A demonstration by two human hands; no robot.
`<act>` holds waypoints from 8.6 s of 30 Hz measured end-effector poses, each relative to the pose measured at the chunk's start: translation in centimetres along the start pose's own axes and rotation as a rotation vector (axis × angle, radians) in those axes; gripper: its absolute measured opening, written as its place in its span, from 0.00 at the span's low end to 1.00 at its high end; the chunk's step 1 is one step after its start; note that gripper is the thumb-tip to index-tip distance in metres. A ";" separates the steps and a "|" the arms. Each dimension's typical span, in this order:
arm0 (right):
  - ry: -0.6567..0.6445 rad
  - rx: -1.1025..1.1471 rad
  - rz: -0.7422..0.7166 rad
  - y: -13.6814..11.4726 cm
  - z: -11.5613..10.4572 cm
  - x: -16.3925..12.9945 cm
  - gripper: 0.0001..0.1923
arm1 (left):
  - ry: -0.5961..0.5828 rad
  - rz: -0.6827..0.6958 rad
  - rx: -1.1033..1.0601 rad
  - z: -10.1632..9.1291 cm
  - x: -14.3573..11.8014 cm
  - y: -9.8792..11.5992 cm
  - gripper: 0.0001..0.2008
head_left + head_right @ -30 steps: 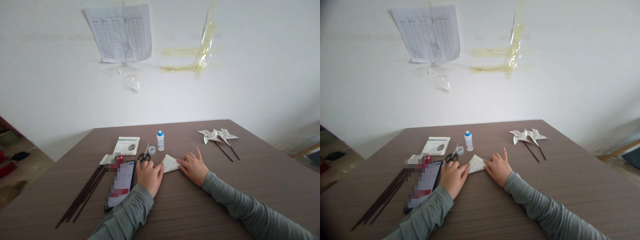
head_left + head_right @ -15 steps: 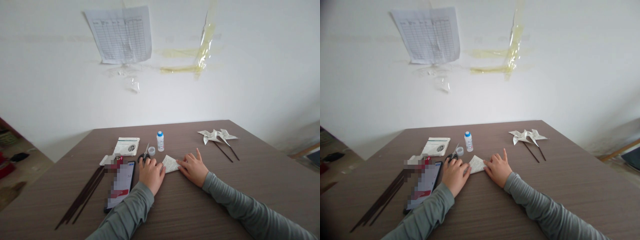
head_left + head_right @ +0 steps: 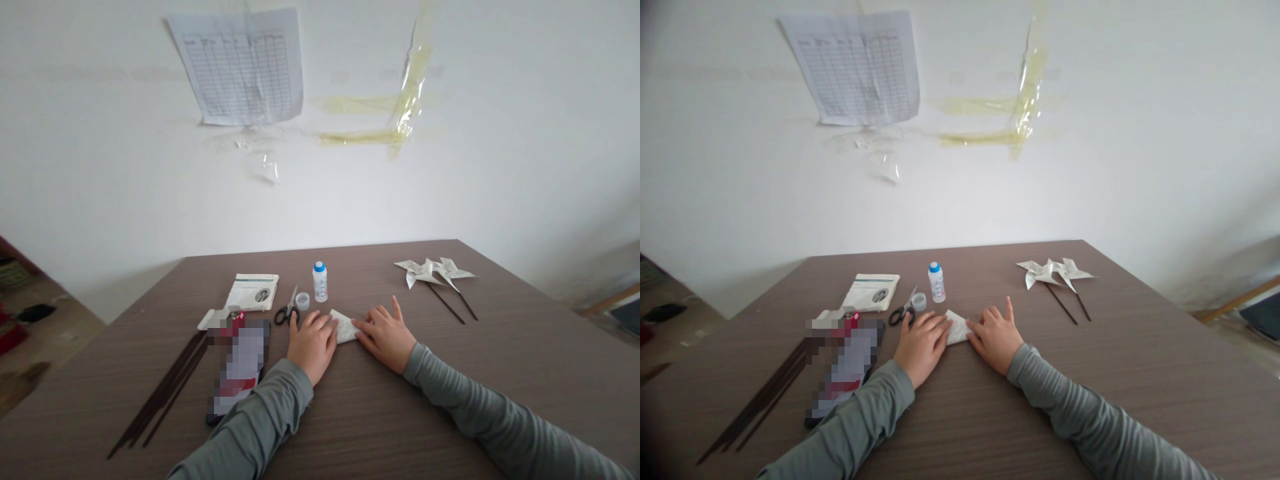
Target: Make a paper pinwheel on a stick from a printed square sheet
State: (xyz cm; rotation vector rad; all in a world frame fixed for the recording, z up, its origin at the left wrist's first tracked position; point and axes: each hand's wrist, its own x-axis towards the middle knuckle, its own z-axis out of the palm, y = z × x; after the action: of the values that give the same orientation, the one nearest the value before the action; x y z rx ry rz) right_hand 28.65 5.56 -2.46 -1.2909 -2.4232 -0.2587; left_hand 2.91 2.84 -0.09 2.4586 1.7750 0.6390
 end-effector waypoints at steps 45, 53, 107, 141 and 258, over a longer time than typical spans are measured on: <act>0.110 0.023 0.211 -2.4 1.7 0.5 0.08 | -0.169 -0.101 -0.008 -2.5 0.5 1.2 0.22; -0.174 0.151 0.324 -2.6 -0.8 1.5 0.19 | -0.233 -0.142 0.000 -3.2 0.7 1.7 0.22; -0.276 0.396 0.394 1.8 -2.6 1.9 0.25 | -0.198 -0.139 0.045 -2.8 0.7 0.7 0.22; -0.433 0.301 0.375 -2.8 -4.5 3.1 0.28 | -0.225 -0.132 0.016 -4.2 0.4 -1.1 0.24; -0.449 0.263 0.372 -2.7 -4.0 3.0 0.35 | -0.238 -0.169 0.001 -3.4 0.6 1.6 0.16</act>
State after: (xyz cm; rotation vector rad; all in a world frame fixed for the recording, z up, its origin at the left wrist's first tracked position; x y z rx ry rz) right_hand 25.85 4.99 2.49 -1.7774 -2.3780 0.4834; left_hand 3.33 2.15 3.65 2.2419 1.8580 0.3182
